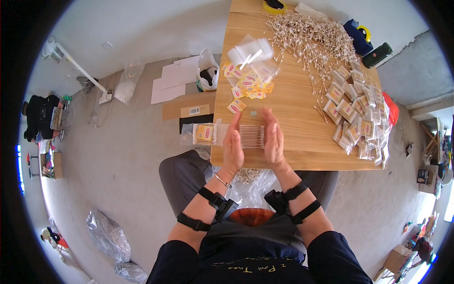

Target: Gathering loose cotton swabs from a pile and placing them into small clear plastic bags for packaging.

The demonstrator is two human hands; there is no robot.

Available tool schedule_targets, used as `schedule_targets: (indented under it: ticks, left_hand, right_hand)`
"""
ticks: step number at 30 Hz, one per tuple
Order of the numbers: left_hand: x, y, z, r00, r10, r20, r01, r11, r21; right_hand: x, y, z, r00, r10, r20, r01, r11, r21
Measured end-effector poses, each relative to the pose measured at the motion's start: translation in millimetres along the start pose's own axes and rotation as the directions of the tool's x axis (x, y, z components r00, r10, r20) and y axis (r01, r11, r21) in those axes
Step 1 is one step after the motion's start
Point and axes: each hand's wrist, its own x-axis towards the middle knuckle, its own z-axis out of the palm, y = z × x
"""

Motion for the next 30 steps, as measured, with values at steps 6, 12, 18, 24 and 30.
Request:
schedule_targets:
  ticks: [6, 12, 18, 24, 30]
  left_hand:
    - [-1, 1, -3, 0.998, 0.016, -0.062, -0.021, 0.997, -0.068]
    - [0, 2, -4, 0.999, 0.016, -0.039, -0.015, 1.000, 0.016]
    - [-3, 11, -5, 0.995, -0.024, -0.101, 0.024, 1.000, -0.002]
    - [-49, 24, -20, 0.983, 0.152, 0.104, -0.182, 0.710, 0.680]
    - [-65, 23, -22, 0.932, 0.113, 0.344, -0.360, 0.396, 0.845]
  right_hand:
    - [-17, -28, -14, 0.977, -0.110, 0.185, 0.201, 0.774, -0.600]
    - [-26, -36, 0, 0.877, 0.149, 0.457, 0.453, 0.062, -0.889]
    - [-27, -36, 5, 0.880, 0.146, 0.453, 0.458, 0.000, -0.889]
    - [-25, -30, 2, 0.895, 0.113, 0.432, 0.431, 0.039, -0.902]
    - [-27, -29, 0, 0.887, 0.104, 0.450, 0.455, -0.023, -0.890]
